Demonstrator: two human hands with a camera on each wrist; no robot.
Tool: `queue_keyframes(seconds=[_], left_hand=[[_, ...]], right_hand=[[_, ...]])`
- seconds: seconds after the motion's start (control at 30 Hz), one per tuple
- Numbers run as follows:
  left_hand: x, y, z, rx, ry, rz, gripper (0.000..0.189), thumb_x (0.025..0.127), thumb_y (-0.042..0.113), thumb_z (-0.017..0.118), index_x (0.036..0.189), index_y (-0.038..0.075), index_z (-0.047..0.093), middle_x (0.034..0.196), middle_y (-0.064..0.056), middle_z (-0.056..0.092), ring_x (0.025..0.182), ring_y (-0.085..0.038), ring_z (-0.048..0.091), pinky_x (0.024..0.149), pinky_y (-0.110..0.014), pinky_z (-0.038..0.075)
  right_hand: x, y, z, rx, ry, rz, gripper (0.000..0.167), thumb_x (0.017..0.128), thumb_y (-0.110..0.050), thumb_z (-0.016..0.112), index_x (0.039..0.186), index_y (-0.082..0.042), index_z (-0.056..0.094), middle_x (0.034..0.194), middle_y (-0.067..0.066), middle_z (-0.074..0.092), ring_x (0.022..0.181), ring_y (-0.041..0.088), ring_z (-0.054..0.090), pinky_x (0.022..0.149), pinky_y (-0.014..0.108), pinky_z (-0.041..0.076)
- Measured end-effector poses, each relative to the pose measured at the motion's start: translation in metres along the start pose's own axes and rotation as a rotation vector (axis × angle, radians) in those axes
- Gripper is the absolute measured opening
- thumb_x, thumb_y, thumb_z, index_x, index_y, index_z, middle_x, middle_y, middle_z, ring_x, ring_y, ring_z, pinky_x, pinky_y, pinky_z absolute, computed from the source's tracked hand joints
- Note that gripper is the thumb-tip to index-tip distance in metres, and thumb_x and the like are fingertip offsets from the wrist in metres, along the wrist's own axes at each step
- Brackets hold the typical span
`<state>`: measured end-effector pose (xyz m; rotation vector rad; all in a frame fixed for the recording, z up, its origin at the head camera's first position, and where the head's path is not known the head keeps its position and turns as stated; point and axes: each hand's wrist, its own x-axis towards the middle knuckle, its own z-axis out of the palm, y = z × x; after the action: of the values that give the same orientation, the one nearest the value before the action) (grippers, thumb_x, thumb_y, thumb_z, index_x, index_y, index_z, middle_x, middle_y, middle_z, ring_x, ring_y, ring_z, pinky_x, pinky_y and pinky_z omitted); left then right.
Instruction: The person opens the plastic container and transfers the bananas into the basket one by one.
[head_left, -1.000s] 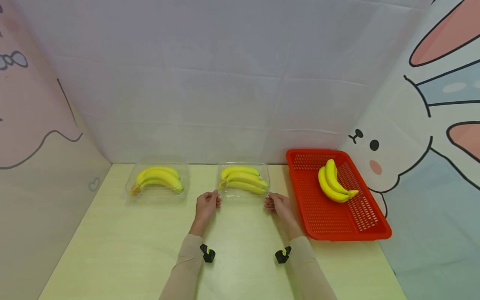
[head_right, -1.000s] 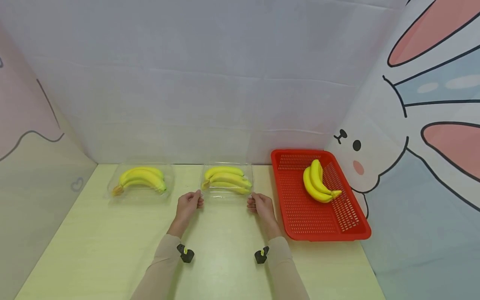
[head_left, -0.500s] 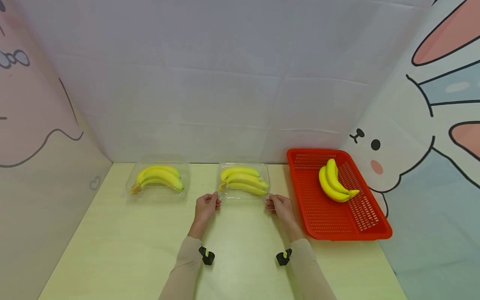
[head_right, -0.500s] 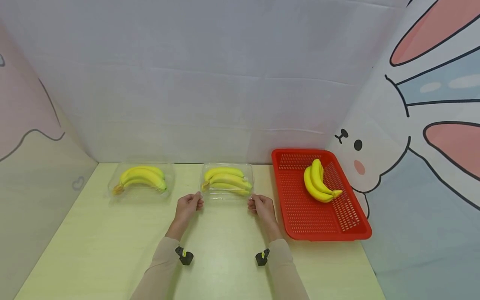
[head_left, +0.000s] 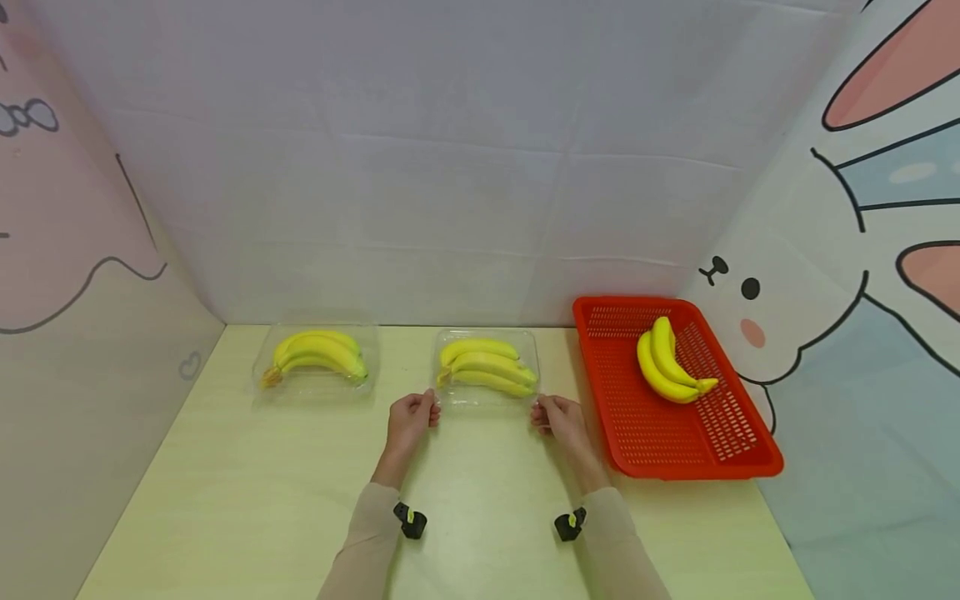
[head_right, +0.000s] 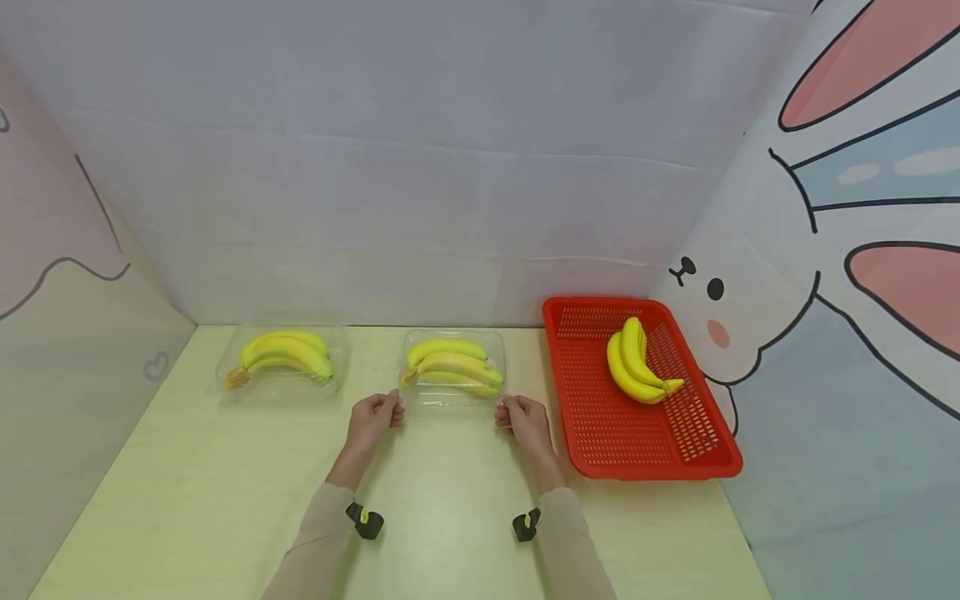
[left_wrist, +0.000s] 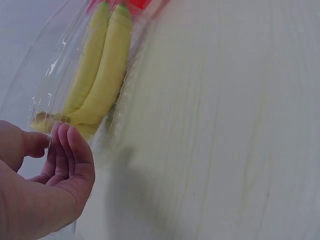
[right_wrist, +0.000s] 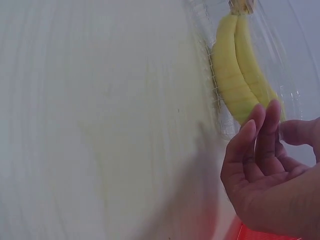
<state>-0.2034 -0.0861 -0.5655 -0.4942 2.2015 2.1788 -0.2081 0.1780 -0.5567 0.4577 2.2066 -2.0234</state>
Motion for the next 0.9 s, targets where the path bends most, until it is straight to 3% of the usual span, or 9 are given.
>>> queue_keyframes(seconds=[0.4, 0.9], left_hand=[[-0.009, -0.006, -0.002, 0.018, 0.009, -0.002, 0.031, 0.106, 0.019, 0.059, 0.093, -0.008, 0.066, 0.080, -0.010, 0.070, 0.065, -0.011, 0.063, 0.061, -0.024, 0.057], [-0.024, -0.008, -0.007, -0.028, -0.001, -0.021, 0.030, 0.106, 0.017, 0.059, 0.093, -0.009, 0.064, 0.076, -0.007, 0.068, 0.065, -0.009, 0.062, 0.060, -0.021, 0.056]], right_hand=[[-0.011, 0.005, -0.002, 0.014, -0.003, -0.016, 0.027, 0.105, -0.012, 0.055, 0.097, 0.010, 0.068, 0.076, 0.003, 0.067, 0.067, 0.012, 0.064, 0.063, 0.025, 0.057], [-0.026, 0.012, -0.004, -0.003, 0.000, -0.027, 0.029, 0.105, -0.013, 0.055, 0.096, 0.012, 0.068, 0.074, 0.005, 0.067, 0.065, 0.013, 0.063, 0.064, 0.026, 0.058]])
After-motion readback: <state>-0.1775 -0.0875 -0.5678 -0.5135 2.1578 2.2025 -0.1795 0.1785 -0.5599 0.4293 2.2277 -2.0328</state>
